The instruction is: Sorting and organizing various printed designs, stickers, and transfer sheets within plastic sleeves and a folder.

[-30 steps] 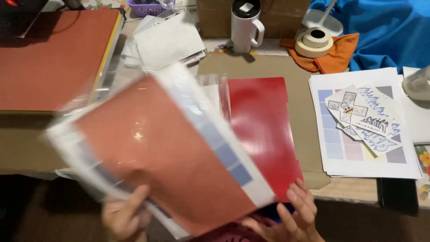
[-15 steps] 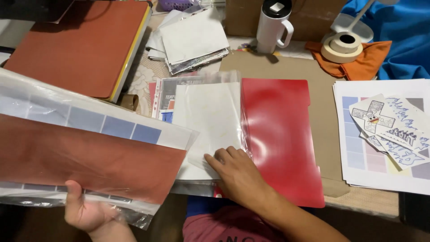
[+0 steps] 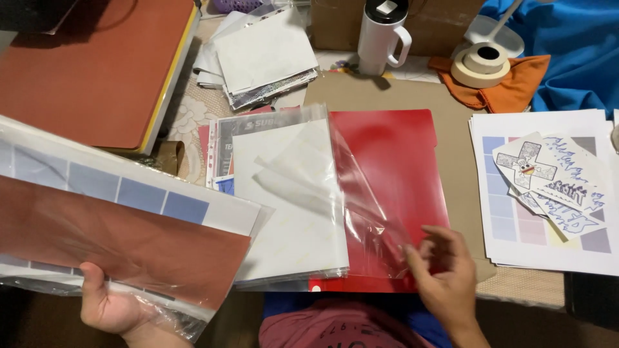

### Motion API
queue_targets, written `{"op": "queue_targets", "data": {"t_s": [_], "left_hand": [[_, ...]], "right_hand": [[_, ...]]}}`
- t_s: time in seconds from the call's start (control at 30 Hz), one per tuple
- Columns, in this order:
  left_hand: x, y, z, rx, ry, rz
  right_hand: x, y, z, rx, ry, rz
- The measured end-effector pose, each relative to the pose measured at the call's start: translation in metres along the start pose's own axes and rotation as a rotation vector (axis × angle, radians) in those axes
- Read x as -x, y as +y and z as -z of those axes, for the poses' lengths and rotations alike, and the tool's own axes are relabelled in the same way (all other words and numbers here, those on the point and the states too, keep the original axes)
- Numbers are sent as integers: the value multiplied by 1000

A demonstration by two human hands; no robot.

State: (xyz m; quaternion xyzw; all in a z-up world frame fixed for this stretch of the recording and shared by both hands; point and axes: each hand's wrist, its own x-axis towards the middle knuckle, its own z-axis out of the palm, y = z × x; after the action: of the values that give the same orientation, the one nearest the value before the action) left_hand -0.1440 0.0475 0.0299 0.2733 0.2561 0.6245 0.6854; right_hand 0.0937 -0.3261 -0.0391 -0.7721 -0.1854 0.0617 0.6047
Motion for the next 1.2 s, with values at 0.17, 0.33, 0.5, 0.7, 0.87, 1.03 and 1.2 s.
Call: {"op": "queue_targets", "data": {"t_s": [0.17, 0.33, 0.5, 0.7, 0.87, 1.03, 1.2], "left_hand": [[-13, -5, 4, 7, -65, -58], [-9, -13, -16, -23, -144, -36], [-7, -28, -16, -67, -286, -42], [5, -38, -45, 6, -308, 164], [-14, -51, -81, -53, -402, 314], [23, -126, -110, -366, -441, 550], [85, -192, -142, -523, -811, 850]], "right_hand": [[26, 15, 23, 40, 432, -113], [8, -27, 8, 571, 218, 642], [-71, -35, -22, 807, -170, 598], [-83, -33, 15, 554, -100, 201], [-70, 48, 72, -68, 124, -234], [-55, 60, 94, -179, 128, -238], [-57, 19, 99, -176, 174, -422]]}}
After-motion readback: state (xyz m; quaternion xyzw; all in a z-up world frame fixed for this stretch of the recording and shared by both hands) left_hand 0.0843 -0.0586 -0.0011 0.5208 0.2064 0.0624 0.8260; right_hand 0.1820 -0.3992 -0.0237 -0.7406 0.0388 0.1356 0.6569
